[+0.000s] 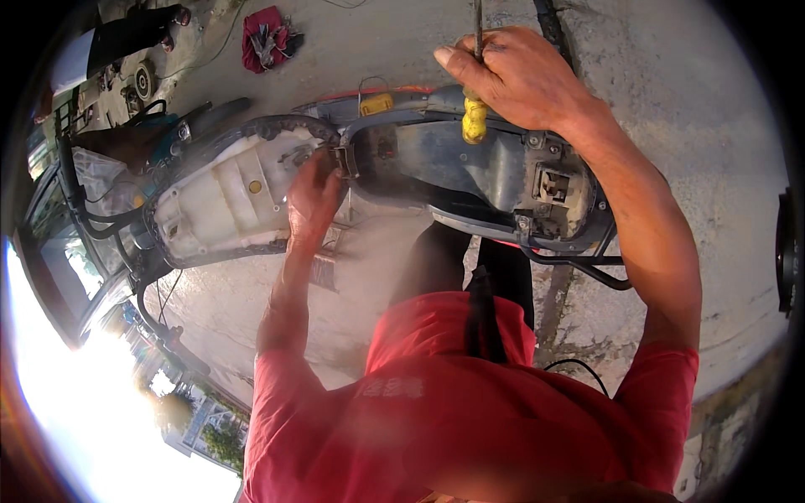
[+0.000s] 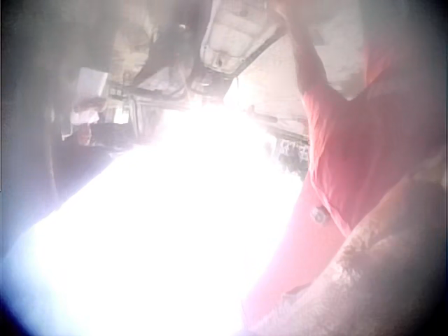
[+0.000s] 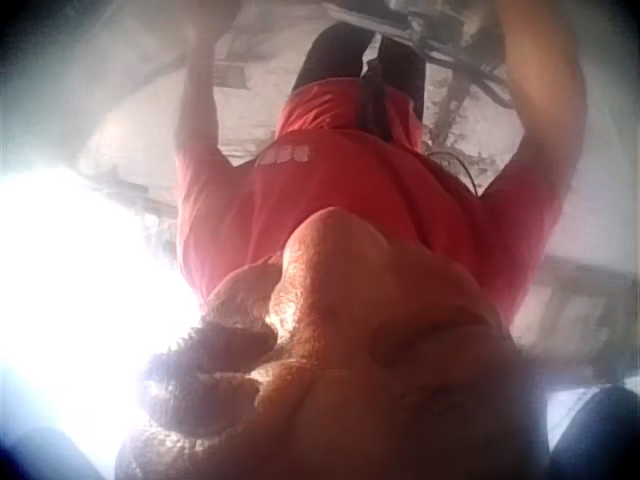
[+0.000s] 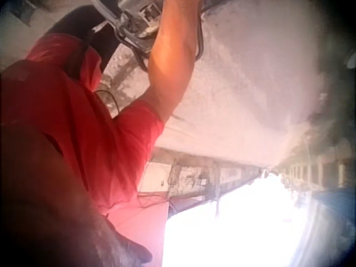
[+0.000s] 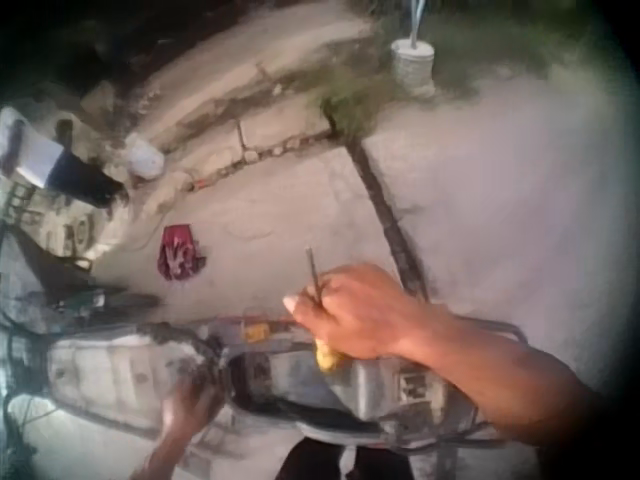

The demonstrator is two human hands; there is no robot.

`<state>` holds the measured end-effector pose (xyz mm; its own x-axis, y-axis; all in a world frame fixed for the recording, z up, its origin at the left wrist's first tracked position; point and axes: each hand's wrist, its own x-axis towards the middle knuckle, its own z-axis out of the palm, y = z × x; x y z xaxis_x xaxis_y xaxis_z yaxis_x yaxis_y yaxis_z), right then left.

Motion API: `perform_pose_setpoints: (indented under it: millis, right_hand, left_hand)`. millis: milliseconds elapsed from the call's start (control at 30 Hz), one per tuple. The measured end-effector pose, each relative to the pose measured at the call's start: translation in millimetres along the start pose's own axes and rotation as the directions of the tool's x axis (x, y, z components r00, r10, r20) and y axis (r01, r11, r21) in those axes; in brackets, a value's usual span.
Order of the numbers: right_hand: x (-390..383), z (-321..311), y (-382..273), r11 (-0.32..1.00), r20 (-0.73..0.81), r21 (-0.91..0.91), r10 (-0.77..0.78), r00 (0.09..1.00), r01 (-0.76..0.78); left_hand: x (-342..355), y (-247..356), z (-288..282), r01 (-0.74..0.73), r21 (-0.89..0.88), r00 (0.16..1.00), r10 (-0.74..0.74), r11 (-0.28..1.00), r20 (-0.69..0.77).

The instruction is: The person uses a screwdriver to remove and replace screws from the body of a scooter, reaching into an open compartment to manipulate components by hand.

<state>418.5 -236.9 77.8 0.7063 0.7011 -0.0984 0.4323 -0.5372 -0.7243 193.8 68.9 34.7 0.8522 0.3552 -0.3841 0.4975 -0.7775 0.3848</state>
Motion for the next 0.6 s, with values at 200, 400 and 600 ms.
perform_pose_setpoints:
  millis: [200,400,600]
  right_hand:
    - [1,2,-1,0.949,0.095,0.314,-0.011,0.995,-0.02]
    - [7,6,-7,0.914,0.195,0.396,0.006,0.981,-0.084]
    - [0,-3,-24,0.914,0.294,0.375,0.042,0.955,-0.156]
  left_hand:
    - [-12,134,36,-0.144,-0.803,0.969,0.246,0.578,0.003]
    - [-14,162,36,0.0,-0.874,0.958,0.252,0.486,0.141]
    - [-24,198,35,0.007,-0.92,0.978,0.191,0.391,0.089]
